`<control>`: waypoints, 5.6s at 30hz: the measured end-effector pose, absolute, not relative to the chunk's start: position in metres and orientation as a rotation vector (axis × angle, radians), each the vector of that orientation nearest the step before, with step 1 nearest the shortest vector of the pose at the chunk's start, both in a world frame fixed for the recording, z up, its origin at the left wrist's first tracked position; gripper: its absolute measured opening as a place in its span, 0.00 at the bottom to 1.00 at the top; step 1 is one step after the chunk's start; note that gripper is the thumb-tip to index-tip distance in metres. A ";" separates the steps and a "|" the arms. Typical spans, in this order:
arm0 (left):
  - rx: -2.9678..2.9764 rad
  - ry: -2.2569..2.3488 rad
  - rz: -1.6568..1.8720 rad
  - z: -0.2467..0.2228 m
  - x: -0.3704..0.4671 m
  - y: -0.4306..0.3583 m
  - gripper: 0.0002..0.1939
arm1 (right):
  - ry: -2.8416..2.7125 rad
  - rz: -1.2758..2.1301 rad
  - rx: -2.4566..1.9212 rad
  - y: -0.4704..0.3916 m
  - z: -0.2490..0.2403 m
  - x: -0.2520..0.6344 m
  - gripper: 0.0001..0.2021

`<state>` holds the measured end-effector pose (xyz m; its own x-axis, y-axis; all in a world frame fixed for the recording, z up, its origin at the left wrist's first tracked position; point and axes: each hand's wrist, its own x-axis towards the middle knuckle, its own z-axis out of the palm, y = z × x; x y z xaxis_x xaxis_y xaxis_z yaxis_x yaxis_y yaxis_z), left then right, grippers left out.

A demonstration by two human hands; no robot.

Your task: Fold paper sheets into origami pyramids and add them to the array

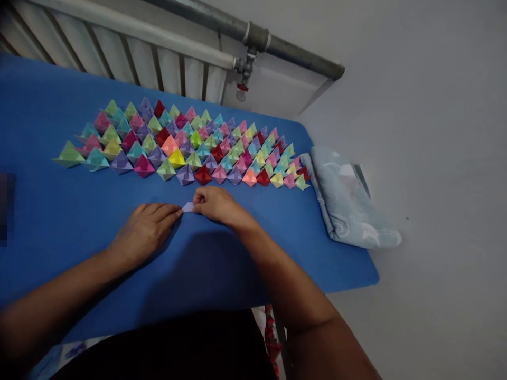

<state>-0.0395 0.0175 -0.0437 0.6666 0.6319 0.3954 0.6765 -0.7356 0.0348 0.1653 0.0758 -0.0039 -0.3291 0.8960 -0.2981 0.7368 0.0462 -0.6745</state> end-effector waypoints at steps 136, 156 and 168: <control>-2.443 -2.922 -1.811 -0.017 -0.024 0.041 0.14 | -1.669 0.984 -1.269 0.034 -0.023 0.150 0.04; -2.551 -2.952 -1.924 -0.003 -0.030 0.046 0.16 | -1.690 1.165 -1.199 0.036 -0.028 0.150 0.08; -3.030 -2.546 -1.465 -0.018 -0.036 0.043 0.13 | -1.641 1.217 -1.177 0.037 -0.031 0.148 0.11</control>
<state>-0.0361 0.0427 -0.0181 0.2867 0.9438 -0.1646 0.3317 0.0633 0.9413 0.1482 0.0374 -0.0315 -0.2823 0.9580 0.0512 0.2294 0.1192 -0.9660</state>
